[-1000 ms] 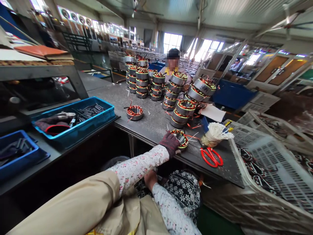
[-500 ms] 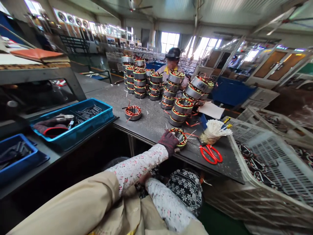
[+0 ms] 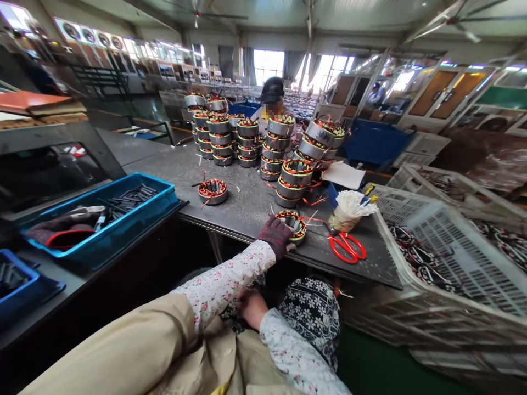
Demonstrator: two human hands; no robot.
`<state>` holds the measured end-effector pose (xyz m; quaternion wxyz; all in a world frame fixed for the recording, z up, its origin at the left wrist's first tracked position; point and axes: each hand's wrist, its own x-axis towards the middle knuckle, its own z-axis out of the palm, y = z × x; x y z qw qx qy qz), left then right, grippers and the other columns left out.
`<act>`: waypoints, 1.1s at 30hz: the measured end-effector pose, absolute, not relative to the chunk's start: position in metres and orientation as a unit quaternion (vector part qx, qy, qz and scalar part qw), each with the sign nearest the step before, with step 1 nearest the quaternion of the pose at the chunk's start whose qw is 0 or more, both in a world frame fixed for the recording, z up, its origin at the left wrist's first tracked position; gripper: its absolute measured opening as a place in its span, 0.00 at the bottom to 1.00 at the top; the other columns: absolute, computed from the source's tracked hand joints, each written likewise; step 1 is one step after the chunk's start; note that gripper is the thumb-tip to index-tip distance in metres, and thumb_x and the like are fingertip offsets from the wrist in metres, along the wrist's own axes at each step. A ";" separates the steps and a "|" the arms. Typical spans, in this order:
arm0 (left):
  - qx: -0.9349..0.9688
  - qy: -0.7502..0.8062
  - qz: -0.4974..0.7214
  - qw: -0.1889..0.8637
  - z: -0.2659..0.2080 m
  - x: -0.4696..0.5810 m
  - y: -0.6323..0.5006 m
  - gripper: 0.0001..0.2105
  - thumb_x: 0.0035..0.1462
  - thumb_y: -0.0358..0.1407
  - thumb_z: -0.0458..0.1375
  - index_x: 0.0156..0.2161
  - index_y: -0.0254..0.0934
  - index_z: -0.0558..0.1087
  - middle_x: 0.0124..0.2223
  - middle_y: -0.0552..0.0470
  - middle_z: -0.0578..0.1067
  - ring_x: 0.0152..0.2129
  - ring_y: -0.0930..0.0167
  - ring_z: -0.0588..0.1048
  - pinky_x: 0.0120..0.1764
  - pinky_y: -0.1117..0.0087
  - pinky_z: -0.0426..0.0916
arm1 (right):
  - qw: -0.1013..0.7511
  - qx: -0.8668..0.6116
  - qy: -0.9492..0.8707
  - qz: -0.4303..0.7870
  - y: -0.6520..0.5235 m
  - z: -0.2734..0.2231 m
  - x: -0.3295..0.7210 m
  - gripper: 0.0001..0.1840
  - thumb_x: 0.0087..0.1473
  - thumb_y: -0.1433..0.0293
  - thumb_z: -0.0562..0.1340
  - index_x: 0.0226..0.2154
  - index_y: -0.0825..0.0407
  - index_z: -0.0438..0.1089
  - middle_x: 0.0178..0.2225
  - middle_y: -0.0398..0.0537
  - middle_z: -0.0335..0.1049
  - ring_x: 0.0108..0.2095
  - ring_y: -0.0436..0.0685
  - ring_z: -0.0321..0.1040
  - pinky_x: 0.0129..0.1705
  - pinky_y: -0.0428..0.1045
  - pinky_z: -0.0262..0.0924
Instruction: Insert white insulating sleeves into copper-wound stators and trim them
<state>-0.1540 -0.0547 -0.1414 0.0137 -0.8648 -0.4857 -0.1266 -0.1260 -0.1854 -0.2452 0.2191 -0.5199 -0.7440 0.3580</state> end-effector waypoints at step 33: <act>-0.912 -0.343 -0.042 -0.219 -0.092 -0.197 0.011 0.08 0.59 0.35 0.61 0.40 0.31 0.76 0.42 0.55 0.77 0.42 0.67 0.78 0.52 0.56 0.74 | 0.500 -0.488 -0.690 0.186 -0.052 -0.208 0.003 0.10 0.47 0.65 0.71 0.32 0.48 0.73 0.65 0.49 0.58 0.67 0.66 0.56 0.66 0.68 0.52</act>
